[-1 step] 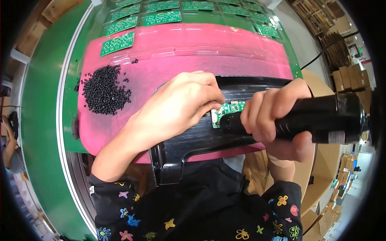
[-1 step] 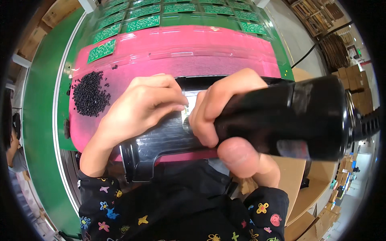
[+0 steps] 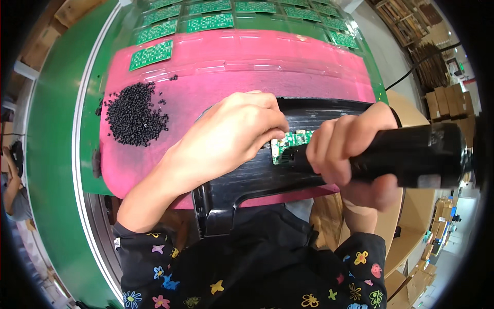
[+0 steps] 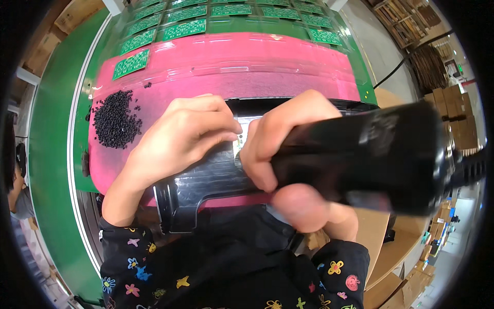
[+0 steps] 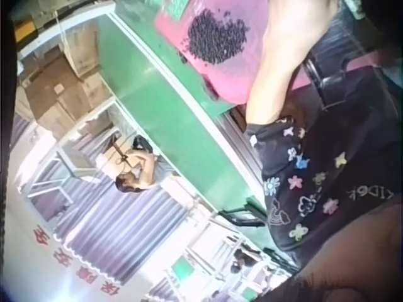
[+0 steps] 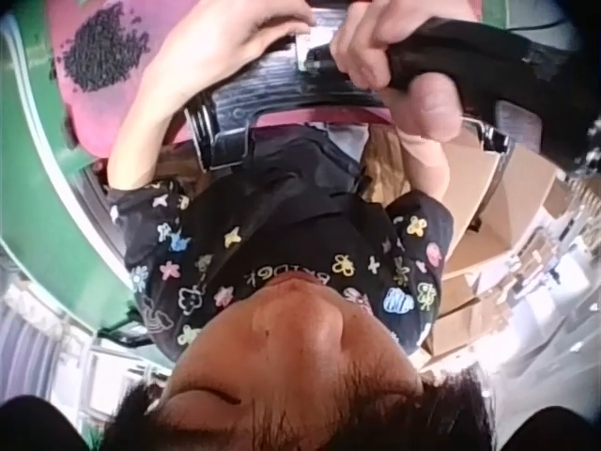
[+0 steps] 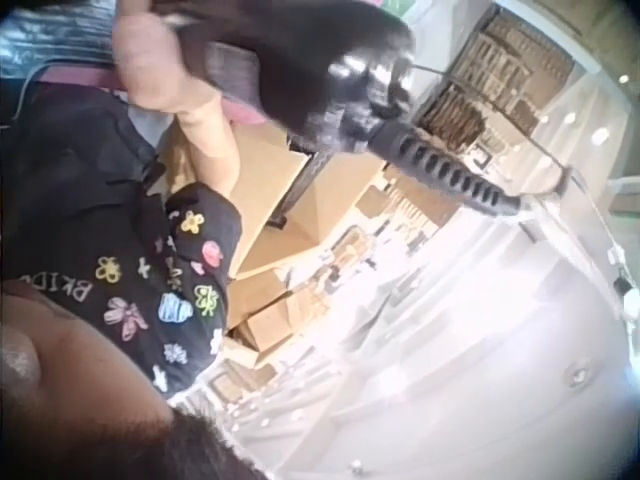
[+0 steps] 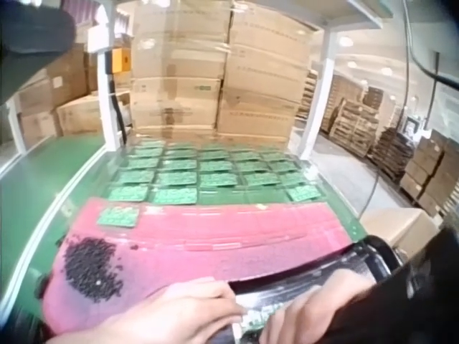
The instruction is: Assembling circuit boards into plastic housings using an electric screwdriver.
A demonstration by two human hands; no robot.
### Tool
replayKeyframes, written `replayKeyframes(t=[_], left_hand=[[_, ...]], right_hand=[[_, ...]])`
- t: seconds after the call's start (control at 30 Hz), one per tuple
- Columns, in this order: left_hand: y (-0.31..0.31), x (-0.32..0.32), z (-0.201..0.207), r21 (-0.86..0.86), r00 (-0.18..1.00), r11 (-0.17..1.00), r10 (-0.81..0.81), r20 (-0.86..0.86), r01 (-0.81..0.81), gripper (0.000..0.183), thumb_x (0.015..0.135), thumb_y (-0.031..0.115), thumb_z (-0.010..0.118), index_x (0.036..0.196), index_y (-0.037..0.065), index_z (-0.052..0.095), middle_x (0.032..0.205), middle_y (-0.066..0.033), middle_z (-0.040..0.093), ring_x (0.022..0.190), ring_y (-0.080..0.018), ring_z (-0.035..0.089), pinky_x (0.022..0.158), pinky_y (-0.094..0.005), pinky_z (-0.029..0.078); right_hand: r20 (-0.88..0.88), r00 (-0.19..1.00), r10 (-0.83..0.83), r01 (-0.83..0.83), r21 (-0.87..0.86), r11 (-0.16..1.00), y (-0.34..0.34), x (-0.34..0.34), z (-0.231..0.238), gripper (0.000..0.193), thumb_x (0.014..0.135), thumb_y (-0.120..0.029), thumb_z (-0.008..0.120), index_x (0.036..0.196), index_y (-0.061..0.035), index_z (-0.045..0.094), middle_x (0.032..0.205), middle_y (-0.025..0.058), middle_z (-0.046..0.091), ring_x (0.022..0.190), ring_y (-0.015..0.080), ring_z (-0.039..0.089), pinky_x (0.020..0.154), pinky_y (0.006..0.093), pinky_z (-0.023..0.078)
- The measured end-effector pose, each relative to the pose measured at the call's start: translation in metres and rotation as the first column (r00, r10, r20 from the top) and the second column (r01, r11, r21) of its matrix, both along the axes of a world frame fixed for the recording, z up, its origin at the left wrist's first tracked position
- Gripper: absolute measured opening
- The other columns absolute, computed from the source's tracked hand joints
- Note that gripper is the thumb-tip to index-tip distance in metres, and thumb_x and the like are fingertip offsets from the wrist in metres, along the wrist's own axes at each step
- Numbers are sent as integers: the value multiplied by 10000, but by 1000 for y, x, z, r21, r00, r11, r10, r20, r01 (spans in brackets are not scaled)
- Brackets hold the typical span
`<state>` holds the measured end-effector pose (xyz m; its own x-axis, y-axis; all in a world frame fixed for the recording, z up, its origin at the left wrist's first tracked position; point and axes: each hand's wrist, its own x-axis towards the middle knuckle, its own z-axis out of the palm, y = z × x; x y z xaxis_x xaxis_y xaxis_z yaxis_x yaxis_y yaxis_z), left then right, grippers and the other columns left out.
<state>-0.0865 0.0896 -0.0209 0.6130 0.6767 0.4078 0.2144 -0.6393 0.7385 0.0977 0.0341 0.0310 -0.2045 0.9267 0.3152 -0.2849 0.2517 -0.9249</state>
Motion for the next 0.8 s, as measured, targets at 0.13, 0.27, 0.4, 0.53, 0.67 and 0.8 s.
replayKeyframes(t=[0.13,0.27,0.4,0.53,0.67,0.8], left_hand=[[-1,-3,-1,27,995,999,34,-93,-32,78,820,40,653,867,-20,632,834,-146,612,822,-356,596,722,-420,487],[-3,0,-1,14,982,999,53,-182,-51,137,869,113,607,866,-19,573,837,-164,570,867,-387,572,753,-447,469],[-9,3,0,-25,975,995,88,-205,-95,152,878,136,595,866,-10,557,832,-168,556,876,-386,567,758,-451,466],[-4,-3,-3,13,978,1000,-7,-210,10,146,828,115,662,833,-4,578,818,-145,571,861,-360,577,747,-434,474],[-1,1,2,32,990,991,-128,-59,130,159,748,57,742,822,-5,615,810,-115,617,804,-319,604,697,-395,498],[-1,2,3,82,989,985,-150,6,149,172,718,19,758,839,-11,640,807,-118,645,757,-306,621,654,-375,508]], right_hand=[[169,982,81,-65,-99,993,-6,2,6,505,815,-494,747,945,-90,473,609,-15,489,515,109,455,498,253,399],[233,972,21,-10,-50,999,-8,-4,0,510,829,-502,734,967,-85,473,615,-22,484,525,104,444,506,248,393],[162,987,11,1,-70,998,-8,-1,4,521,841,-517,704,1003,-85,461,605,-27,469,530,100,440,509,250,383],[5,1000,24,-24,91,996,0,5,-2,494,836,-504,687,1006,-98,462,618,-30,483,538,100,454,513,266,393],[-177,984,38,15,286,958,2,12,10,431,845,-462,674,993,-117,464,633,-41,511,531,84,469,522,251,400],[-287,957,40,48,295,954,-1,15,15,418,844,-436,684,988,-110,466,627,-39,519,518,74,478,519,237,409]])
